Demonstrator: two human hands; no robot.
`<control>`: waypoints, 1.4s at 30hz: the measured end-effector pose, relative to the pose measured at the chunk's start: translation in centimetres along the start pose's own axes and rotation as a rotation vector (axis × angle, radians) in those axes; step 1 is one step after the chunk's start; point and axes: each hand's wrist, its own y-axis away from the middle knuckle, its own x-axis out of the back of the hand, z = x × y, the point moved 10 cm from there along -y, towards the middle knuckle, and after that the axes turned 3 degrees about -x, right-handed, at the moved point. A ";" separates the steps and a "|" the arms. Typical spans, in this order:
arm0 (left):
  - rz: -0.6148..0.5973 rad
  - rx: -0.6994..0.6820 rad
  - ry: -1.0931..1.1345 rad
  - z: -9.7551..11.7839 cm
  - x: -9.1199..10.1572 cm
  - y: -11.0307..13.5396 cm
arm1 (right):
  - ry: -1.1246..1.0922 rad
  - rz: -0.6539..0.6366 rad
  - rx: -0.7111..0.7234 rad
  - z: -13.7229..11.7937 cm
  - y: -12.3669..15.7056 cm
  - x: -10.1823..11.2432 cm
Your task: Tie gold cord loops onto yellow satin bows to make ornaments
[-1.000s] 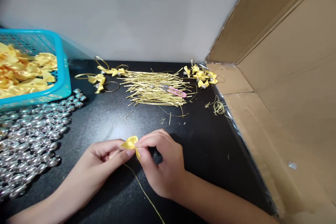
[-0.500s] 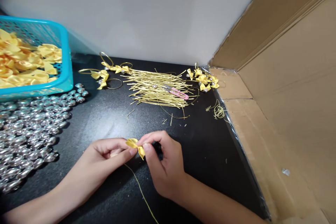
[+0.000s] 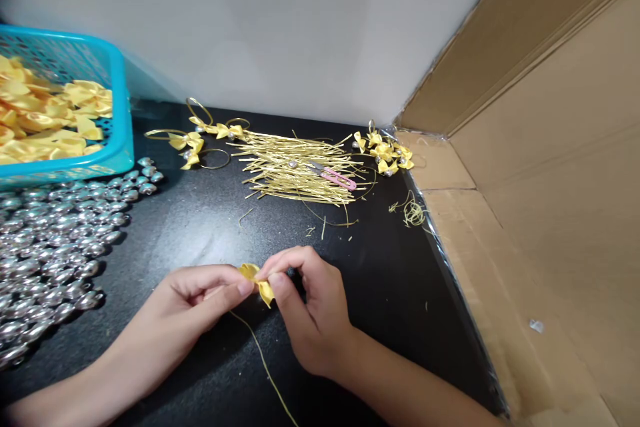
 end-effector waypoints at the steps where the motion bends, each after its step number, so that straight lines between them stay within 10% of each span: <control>1: 0.004 -0.003 -0.002 0.1 0.0 0.1 | 0.002 -0.010 0.000 0.0 0.0 0.0; 42: -0.056 -0.044 -0.028 0.2 -0.7 -0.4 | -0.203 0.087 0.017 1.0 -0.4 0.0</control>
